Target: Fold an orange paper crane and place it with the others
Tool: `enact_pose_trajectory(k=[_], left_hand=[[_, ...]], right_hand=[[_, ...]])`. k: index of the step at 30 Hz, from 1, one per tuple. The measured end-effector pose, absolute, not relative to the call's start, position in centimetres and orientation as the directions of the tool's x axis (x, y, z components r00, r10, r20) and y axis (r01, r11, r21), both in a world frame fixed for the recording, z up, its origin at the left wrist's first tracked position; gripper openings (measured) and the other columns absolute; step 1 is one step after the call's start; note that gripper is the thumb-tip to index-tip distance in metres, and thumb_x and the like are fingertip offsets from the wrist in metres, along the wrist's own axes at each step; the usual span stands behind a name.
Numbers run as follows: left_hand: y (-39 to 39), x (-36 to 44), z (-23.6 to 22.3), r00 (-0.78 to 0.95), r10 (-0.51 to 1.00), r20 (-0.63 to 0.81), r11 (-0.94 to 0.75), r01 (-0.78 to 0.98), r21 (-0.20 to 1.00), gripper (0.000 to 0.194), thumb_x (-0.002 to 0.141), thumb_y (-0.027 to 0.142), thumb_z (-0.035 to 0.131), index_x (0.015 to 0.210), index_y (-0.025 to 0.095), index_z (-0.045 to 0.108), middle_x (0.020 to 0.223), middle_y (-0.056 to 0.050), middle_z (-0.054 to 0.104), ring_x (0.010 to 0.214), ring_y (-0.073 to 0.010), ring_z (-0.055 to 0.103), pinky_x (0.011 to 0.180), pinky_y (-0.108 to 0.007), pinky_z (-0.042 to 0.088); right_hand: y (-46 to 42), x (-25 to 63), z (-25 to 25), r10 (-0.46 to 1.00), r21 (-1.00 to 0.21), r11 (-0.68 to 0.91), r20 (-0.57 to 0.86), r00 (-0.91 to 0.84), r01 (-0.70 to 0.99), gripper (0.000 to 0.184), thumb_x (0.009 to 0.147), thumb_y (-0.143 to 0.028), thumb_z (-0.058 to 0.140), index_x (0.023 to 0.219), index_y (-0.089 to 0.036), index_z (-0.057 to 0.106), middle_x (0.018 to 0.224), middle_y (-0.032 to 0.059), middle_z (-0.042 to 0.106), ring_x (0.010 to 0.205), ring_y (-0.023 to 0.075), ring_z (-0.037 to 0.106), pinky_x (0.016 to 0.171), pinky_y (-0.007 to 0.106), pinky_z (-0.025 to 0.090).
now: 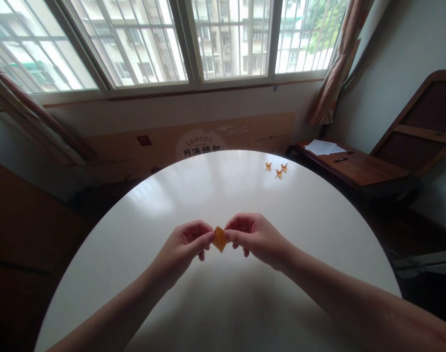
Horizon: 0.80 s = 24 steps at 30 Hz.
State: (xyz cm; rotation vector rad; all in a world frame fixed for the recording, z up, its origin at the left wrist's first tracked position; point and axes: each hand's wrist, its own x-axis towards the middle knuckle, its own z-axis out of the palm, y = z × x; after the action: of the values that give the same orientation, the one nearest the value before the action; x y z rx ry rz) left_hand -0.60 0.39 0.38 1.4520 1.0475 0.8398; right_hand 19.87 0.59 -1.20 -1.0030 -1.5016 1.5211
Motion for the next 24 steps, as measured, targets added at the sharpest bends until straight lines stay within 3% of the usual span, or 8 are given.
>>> enact_pose_trajectory(k=[6,9,16,24], left_hand=[[0.3,-0.5,0.1,0.339,0.939,0.063,-0.168,0.292,0.941,0.022,0.082,0.036,0.071,0.081,0.014,0.073,0.074,-0.006,0.068,0.064,-0.0138,0.057,0.054,-0.022,0.047],[0.3,-0.5,0.0,0.334,0.930,0.154,-0.251,0.268,0.930,0.015,0.082,0.029,0.071,0.079,0.015,0.074,0.075,-0.006,0.069,0.065,-0.0141,0.059,0.055,-0.022,0.047],[-0.1,-0.7,0.0,0.364,0.801,0.475,-0.560,0.176,0.809,0.008,0.085,0.015,0.069,0.082,0.017,0.076,0.081,-0.006,0.072,0.069,-0.0133,0.066,0.058,-0.021,0.051],[-0.3,-0.9,0.8,0.392,0.658,0.643,-0.744,0.202,0.637,0.014,0.084,0.006,0.069,0.086,0.019,0.075,0.081,-0.004,0.073,0.071,-0.0129,0.065,0.062,-0.023,0.053]], right_hand=[[0.0,19.6,-0.9,0.911,-0.972,0.155,0.070,-0.407,0.179,0.018,0.086,-0.033,0.067,0.085,-0.015,0.070,0.075,0.0026,0.065,0.065,0.0098,0.056,0.053,0.018,0.042],[-0.2,19.6,-0.7,0.914,-0.951,0.219,0.122,-0.388,0.218,0.014,0.086,-0.029,0.066,0.086,-0.015,0.070,0.077,0.0026,0.065,0.066,0.0105,0.057,0.053,0.018,0.043],[-0.4,19.8,-0.1,0.887,-0.948,0.278,0.191,-0.419,0.157,0.015,0.086,-0.029,0.068,0.090,-0.015,0.068,0.083,0.0035,0.067,0.071,0.0113,0.058,0.056,0.020,0.046],[-1.2,19.7,0.7,0.857,-0.918,0.375,0.290,-0.426,0.129,0.008,0.084,-0.023,0.069,0.088,-0.016,0.067,0.085,0.0030,0.068,0.077,0.0129,0.062,0.061,0.021,0.047]])
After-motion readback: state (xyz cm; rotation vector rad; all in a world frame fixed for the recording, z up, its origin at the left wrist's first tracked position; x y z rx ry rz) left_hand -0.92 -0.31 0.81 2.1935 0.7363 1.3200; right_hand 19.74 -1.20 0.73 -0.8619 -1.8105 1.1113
